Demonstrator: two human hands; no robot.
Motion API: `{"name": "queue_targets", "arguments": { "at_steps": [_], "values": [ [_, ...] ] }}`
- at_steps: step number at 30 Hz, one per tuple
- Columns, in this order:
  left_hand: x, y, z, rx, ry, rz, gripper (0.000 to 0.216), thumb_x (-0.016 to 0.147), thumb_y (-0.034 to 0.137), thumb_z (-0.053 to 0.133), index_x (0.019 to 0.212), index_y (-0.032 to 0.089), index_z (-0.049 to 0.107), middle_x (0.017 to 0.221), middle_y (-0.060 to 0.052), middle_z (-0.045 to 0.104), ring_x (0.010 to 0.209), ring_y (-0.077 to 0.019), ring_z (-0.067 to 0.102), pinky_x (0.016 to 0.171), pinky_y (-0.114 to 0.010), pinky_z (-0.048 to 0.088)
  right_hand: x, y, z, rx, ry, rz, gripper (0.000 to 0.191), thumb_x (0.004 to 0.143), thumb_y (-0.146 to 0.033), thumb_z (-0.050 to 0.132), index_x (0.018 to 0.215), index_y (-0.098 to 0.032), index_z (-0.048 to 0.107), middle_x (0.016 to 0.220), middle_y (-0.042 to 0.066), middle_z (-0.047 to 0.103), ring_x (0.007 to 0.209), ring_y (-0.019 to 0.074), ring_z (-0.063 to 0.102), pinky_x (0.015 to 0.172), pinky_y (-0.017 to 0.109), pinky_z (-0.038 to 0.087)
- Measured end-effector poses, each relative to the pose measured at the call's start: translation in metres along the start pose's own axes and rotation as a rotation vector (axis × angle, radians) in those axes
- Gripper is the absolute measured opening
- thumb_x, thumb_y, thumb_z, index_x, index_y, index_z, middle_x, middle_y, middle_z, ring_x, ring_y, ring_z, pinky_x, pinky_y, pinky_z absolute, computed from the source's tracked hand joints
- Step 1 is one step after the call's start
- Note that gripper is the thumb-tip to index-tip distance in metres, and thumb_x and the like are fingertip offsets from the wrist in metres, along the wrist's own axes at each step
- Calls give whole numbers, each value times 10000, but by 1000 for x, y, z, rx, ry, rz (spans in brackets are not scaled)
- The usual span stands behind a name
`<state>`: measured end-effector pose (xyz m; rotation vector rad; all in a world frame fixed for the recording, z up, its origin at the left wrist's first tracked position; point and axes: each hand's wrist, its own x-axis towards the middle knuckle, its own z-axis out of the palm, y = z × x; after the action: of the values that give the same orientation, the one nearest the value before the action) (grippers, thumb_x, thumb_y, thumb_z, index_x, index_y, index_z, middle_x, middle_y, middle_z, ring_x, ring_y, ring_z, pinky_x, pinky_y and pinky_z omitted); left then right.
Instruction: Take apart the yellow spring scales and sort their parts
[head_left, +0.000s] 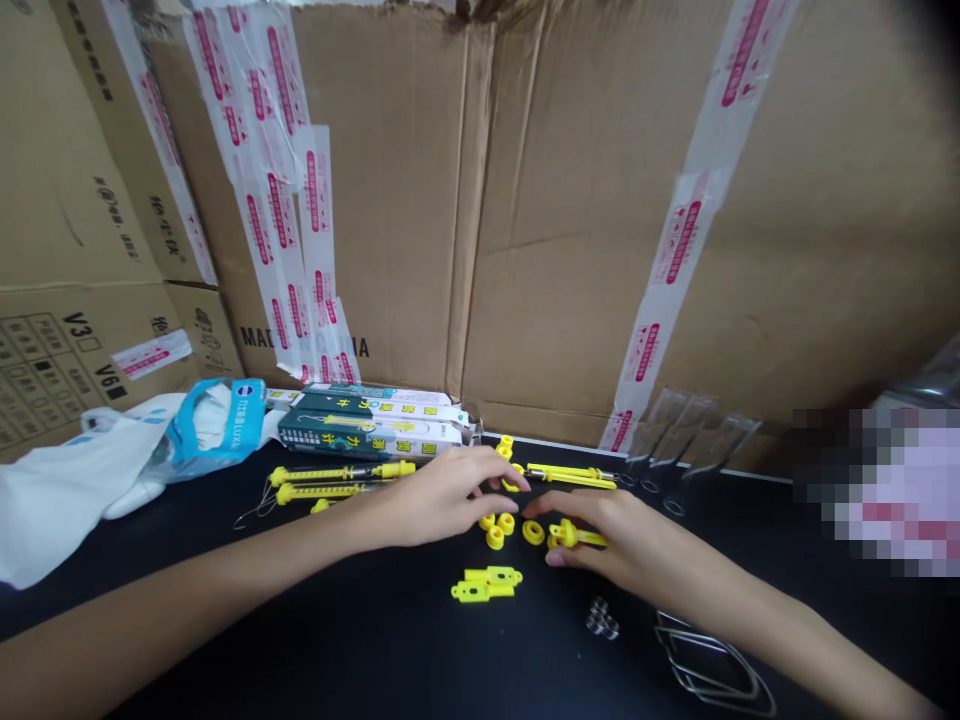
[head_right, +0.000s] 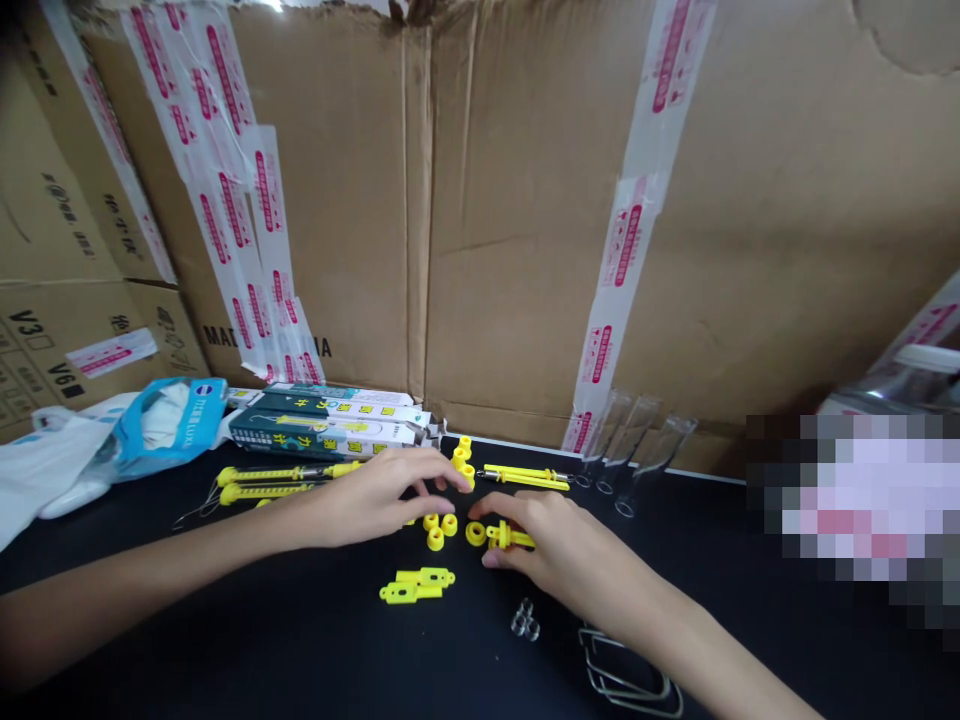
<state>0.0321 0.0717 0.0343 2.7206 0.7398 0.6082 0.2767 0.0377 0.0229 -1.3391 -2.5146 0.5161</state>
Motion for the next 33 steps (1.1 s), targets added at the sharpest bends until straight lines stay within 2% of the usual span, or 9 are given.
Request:
{"name": "queue_targets", "arguments": {
  "at_steps": [4, 11, 15, 19, 23, 25, 27, 30, 33],
  "values": [
    [15, -11, 8, 106, 13, 42, 230, 1001, 123, 525, 1217, 129, 604, 1200, -109, 656, 1145, -217, 597, 984, -363, 480, 2, -1, 2, 1, -10, 6, 262, 877, -317, 701, 1140, -323, 705, 1122, -4, 753, 988, 217, 723, 932, 321, 513],
    [25, -16, 17, 253, -71, 122, 126, 958, 94, 564, 951, 139, 681, 1021, -87, 680, 1019, -240, 611, 808, -324, 514, -4, -3, -1, -60, 39, 26, 416, 870, -417, 703, 1265, -302, 638, 1171, 32, 736, 992, 258, 718, 852, 362, 551],
    [20, -17, 12, 262, -27, 99, 226, 943, 18, 517, 1052, 142, 670, 975, -76, 682, 980, -232, 608, 788, -326, 511, -15, 3, -3, -129, 58, -34, 433, 908, -383, 646, 1312, -233, 612, 1103, 81, 758, 896, 246, 745, 801, 361, 587],
    [13, -19, 5, 206, 65, 72, 298, 951, 61, 553, 1231, 149, 608, 1086, -94, 685, 1031, -238, 608, 875, -374, 514, -32, -4, -11, -175, 260, -166, 415, 956, -234, 481, 1361, -214, 570, 1176, 101, 737, 1034, 236, 724, 899, 363, 586],
    [-4, 10, -5, 90, 224, 21, 225, 1035, 166, 465, 1211, 137, 602, 1146, -88, 684, 1067, -192, 615, 943, -342, 498, -47, -31, -10, -133, 315, -187, 427, 952, -228, 462, 1372, -253, 534, 1174, 78, 747, 926, 201, 758, 768, 256, 618],
    [-19, 35, -9, 12, 277, -11, 248, 1066, 205, 397, 1171, 168, 618, 1080, -41, 702, 988, -144, 642, 887, -273, 510, -51, -48, -1, 2, 298, -127, 357, 952, -191, 395, 1271, -220, 551, 912, 45, 794, 663, 158, 758, 602, 195, 601],
    [-35, 58, -9, -236, 246, -73, 202, 1030, 292, 518, 1178, 221, 637, 1045, 6, 708, 865, -115, 657, 779, -211, 513, -53, -61, 9, 123, 212, -99, 257, 951, -181, 391, 1155, -229, 539, 740, -11, 766, 546, 135, 724, 485, 155, 551],
    [-53, 76, 2, -422, 233, -151, 445, 779, 390, 831, 1160, 237, 662, 988, 29, 723, 769, -118, 647, 699, -184, 515, -54, -74, 21, 273, 113, -94, 161, 964, -162, 431, 1070, -269, 489, 749, -67, 755, 563, 99, 711, 534, 133, 540],
    [-64, 70, 18, -461, 308, -223, 188, 895, 248, 724, 1082, 238, 707, 898, 30, 738, 689, -106, 640, 658, -181, 508, -54, -76, 27, 323, 146, -35, 188, 949, -180, 521, 1104, -279, 481, 713, -99, 745, 550, 95, 701, 539, 132, 531]
  ]
}}
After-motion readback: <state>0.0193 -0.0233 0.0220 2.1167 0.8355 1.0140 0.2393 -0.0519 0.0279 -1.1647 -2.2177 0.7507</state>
